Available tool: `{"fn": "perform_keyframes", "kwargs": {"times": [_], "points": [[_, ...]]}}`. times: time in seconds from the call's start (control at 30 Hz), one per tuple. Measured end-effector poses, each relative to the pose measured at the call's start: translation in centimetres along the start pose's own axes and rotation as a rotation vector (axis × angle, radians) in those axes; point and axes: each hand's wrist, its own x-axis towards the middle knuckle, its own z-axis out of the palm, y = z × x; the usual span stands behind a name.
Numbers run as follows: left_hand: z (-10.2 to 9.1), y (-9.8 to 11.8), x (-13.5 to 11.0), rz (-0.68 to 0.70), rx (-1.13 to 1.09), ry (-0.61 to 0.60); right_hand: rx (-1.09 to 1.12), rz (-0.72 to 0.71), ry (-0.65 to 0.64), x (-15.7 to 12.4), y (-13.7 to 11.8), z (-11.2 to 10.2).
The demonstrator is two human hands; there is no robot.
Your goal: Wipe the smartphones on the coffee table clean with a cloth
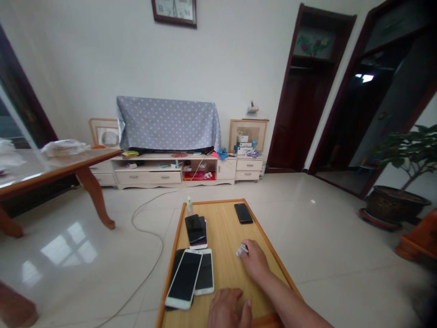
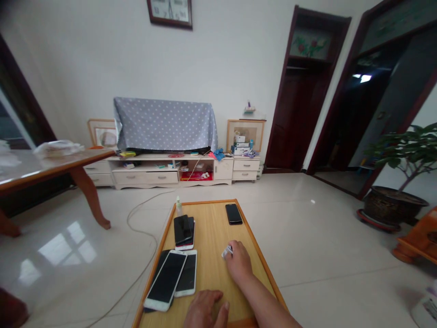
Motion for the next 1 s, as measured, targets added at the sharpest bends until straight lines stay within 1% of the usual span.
{"fn": "perform_keyframes", "kwargs": {"times": [0.1,0.17,0.2,0.33,0.43,0.5,0.57,0.67,0.73,0.83,0.9,1.0], "points": [[-2.0,1.5,-0.1,-0.098,-0.093,-0.013,0.044,-0.010,-0.052,-2.0,-1.0,-0.1],[-3.1,2.3,-0.3,-0.124,-0.147,-0.034,0.081,-0.001,-0.085,-3.2,-1.9,-0.2],[-3.5,2.5,-0.4,-0.136,-0.179,-0.025,0.104,0.005,-0.101,-3.8,-2.3,-0.3],[-5.4,2.6,-0.8,-0.110,-0.237,0.019,0.213,0.035,-0.156,-6.1,-4.0,-0.4],[-7.1,1.9,-1.1,-0.098,-0.140,0.070,0.299,0.056,-0.170,-7.8,-5.1,-0.5],[-8.4,1.2,-1.2,-0.134,-0.019,0.123,0.340,0.059,-0.158,-8.9,-5.7,-0.4],[-9.5,0.4,-1.3,-0.214,0.130,0.187,0.364,0.052,-0.144,-9.8,-6.2,-0.3],[-10.6,-0.8,-1.6,-0.391,0.337,0.248,0.373,0.045,-0.130,-10.7,-6.6,-0.3],[-11.0,-1.6,-1.9,-0.499,0.424,0.228,0.372,0.047,-0.125,-11.0,-6.8,-0.4],[-11.3,-2.6,-2.3,-0.581,0.480,0.126,0.367,0.056,-0.134,-11.2,-7.0,-0.6],[-11.5,-3.0,-2.3,-0.584,0.500,0.071,0.366,0.051,-0.137,-11.3,-7.0,-0.8],[-12.0,-3.1,-2.1,-0.552,0.526,0.029,0.372,0.032,-0.120,-11.5,-6.9,-1.0]]}}
